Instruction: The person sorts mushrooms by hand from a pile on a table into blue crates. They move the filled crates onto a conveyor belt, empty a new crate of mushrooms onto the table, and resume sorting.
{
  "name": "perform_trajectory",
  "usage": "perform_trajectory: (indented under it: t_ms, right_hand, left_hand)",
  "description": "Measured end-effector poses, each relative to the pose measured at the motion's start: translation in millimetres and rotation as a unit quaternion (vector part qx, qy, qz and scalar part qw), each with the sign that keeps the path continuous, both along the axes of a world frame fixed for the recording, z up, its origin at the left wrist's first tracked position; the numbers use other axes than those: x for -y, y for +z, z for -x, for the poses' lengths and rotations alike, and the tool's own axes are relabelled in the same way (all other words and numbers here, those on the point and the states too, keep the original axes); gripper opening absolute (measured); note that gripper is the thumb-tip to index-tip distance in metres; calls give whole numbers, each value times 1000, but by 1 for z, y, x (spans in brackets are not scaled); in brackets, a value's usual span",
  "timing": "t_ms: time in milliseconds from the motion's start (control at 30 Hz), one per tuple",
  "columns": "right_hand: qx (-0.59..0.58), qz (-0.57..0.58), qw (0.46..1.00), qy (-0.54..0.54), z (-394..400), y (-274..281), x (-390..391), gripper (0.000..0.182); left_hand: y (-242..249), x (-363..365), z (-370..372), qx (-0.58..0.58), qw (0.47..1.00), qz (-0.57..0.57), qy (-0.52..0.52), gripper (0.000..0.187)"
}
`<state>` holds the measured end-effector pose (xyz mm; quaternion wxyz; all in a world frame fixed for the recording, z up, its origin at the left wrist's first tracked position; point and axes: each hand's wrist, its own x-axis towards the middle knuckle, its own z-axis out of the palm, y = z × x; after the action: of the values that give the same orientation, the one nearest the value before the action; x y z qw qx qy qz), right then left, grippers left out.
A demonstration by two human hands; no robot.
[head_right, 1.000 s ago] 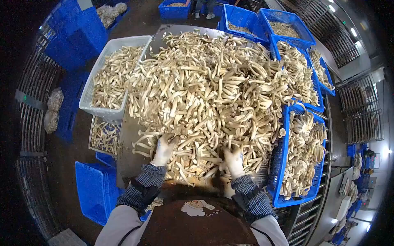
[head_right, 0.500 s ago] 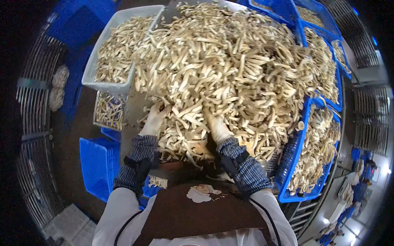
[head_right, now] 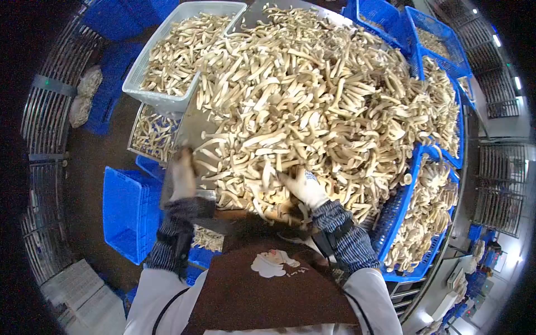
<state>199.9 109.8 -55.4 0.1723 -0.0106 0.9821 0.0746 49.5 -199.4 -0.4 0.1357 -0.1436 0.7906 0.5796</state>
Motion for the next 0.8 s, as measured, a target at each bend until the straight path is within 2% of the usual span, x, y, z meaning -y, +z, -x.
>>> perform_trajectory:
  t_ms: [33,67,100,133,167,200,267,300,333,367,400,433,467,500,533,600,633,667,700,733,767,800]
  right_hand:
    - [-41,183,977,-103,-1,24,-7,57]
    - [-92,336,920,-178,-1,47,-15,60]
    - [-142,321,926,-137,2,54,-35,53]
    - [-260,240,931,-89,15,62,-53,44]
    - [-371,156,915,-40,34,68,-75,36]
    - [-363,47,930,-34,51,65,-104,33]
    - [-247,-22,962,-112,93,70,-155,32]
    - [-141,17,971,-194,116,79,-171,34]
    - [-80,8,973,-217,134,78,-184,35]
    - [-18,-2,971,-238,147,75,-194,36]
    - [-19,8,971,-238,154,67,-201,36]
    - [18,22,969,-245,162,70,-198,47]
    - [9,48,965,-256,168,55,-204,54]
    - [2,74,960,-269,173,30,-220,61]
    - [16,97,948,-302,175,21,-223,66]
    - [1,121,944,-306,159,9,-223,70]
    - [-22,143,939,-313,151,13,-221,74]
    - [42,170,935,-308,148,18,-226,85]
    - [47,162,928,-331,141,4,-242,91]
    - [55,151,927,-340,136,27,-231,89]
    - [65,140,924,-349,126,54,-214,87]
    - [8,189,912,-363,110,61,-213,93]
  left_hand:
    - [-28,36,-10,-32,999,-20,37,33]
    - [-56,71,-20,-67,994,-40,72,29]
    - [-83,107,-29,-102,988,-59,103,26]
    - [-94,138,-42,-98,985,-61,128,24]
    - [-95,153,-55,-175,967,-65,173,26]
    - [-105,181,-72,-187,963,107,164,31]
    - [-73,191,-112,-117,958,204,166,36]
    - [-99,222,-134,-51,967,192,159,39]
    - [-125,251,-154,14,972,178,154,42]
    - [-126,254,-171,23,972,191,132,43]
    - [-126,255,-187,34,972,204,110,44]
    - [-133,265,-201,36,971,207,117,44]
    - [-142,272,-212,194,957,188,103,44]
    - [-153,278,-224,348,919,162,86,46]
    - [-160,276,-237,352,917,164,91,46]
    - [-171,269,-252,249,921,293,-60,48]
    - [-172,271,-248,247,921,293,-63,48]
    - [-174,274,-239,178,921,343,-52,51]
    - [-174,270,-228,106,914,389,-40,55]
    - [-165,254,-210,9,914,405,26,52]
    - [-138,231,-181,-51,921,385,6,51]
    - [-112,204,-150,-110,924,365,-15,51]
